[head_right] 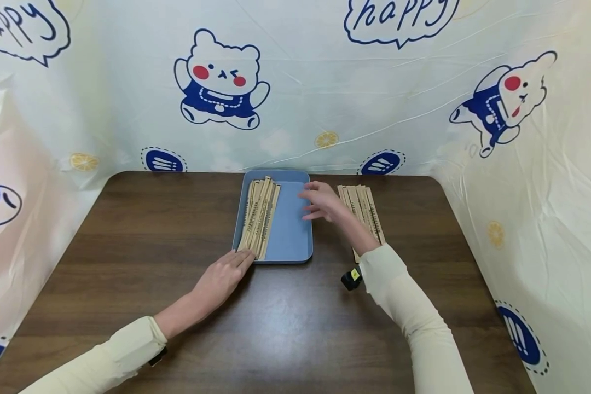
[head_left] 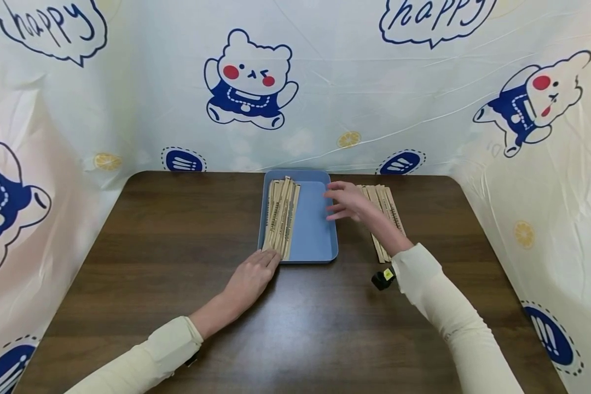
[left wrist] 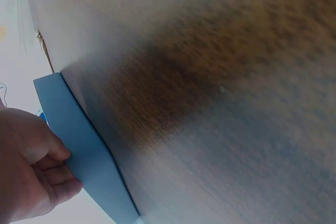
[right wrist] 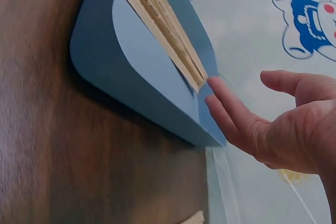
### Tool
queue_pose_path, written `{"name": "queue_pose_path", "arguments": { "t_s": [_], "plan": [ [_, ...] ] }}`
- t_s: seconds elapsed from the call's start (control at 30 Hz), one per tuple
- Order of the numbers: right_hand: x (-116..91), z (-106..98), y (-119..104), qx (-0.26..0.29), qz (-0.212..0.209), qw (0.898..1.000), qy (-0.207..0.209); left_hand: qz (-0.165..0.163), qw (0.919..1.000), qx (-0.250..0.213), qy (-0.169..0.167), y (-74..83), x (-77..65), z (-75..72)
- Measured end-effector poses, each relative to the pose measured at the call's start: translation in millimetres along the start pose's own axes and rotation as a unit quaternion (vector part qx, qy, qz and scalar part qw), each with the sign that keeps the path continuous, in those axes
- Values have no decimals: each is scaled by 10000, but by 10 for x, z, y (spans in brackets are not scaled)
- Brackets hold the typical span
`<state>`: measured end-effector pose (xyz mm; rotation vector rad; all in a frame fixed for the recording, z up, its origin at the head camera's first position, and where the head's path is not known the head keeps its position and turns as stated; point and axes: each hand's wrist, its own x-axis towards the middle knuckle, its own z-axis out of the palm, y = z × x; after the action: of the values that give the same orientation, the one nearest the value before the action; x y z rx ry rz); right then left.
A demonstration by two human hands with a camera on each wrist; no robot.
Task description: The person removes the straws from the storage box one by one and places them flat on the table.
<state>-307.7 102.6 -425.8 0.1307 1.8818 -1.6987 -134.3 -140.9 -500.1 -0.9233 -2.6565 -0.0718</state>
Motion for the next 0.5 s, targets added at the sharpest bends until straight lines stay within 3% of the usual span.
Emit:
{"name": "queue_pose_path", "arguments": {
  "t_s": [0.27,0.5],
  "plan": [
    [162,238,152,-15,165,9995,-255,-36,10000,69,55,-6,-11,4],
    [288,414,224,-50,191,9998,-43,-16,9999,46,117,-2,-13,5]
  ]
}}
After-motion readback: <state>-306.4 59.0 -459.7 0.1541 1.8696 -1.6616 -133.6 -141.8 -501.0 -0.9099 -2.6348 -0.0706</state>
